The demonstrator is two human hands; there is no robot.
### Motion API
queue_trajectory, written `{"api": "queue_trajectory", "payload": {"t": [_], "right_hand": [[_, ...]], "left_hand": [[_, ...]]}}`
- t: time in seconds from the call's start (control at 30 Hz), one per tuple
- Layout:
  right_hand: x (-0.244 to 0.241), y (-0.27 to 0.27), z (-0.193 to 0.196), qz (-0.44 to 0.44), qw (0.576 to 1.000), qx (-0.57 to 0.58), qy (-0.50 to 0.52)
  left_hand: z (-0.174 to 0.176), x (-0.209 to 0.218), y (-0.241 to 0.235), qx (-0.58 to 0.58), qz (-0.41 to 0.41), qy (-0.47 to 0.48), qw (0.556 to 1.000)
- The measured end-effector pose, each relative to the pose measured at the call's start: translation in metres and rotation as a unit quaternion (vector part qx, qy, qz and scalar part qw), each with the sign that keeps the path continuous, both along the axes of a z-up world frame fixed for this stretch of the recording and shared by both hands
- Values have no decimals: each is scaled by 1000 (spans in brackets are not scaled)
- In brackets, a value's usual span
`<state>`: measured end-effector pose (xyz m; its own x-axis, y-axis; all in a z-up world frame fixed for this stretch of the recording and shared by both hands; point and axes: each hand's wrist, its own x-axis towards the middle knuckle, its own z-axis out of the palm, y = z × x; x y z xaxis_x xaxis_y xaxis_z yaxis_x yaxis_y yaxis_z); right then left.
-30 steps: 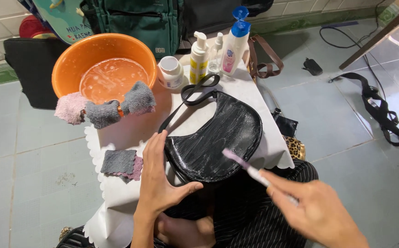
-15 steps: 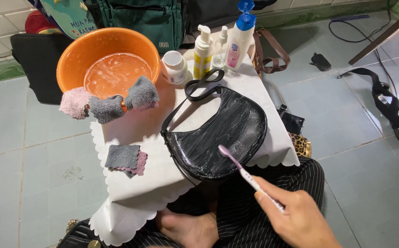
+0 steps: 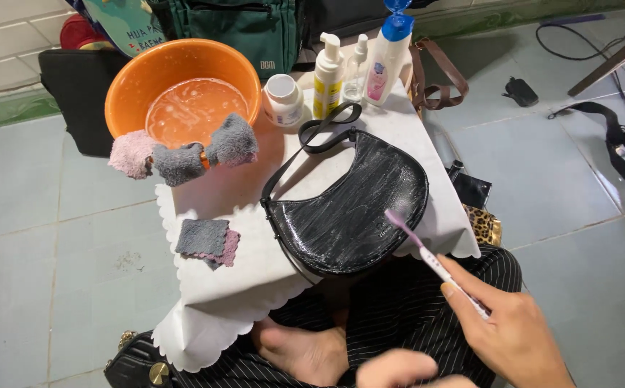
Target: The person scrubs the surface of a black handbag using a toothbrush. The bag is placed on a white cloth on the floor, and the person uses a soapy toothbrush to clean the exterior.
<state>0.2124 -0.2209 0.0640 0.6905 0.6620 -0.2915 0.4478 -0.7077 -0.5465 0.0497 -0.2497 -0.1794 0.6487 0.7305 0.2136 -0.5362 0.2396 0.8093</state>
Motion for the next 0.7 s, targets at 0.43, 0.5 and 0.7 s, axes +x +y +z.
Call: {"api": "queue_trajectory", "payload": {"t": [0.43, 0.5, 0.7], "right_hand": [[4, 16, 27, 157, 961, -65, -216], [4, 20, 31, 219, 964, 0, -149], [5, 38, 30, 185, 959, -12, -212]], "left_hand": [[198, -57, 247, 505, 210, 385, 743], [195, -55, 253, 501, 195, 381, 752], [181, -55, 261, 485, 191, 372, 768]]}}
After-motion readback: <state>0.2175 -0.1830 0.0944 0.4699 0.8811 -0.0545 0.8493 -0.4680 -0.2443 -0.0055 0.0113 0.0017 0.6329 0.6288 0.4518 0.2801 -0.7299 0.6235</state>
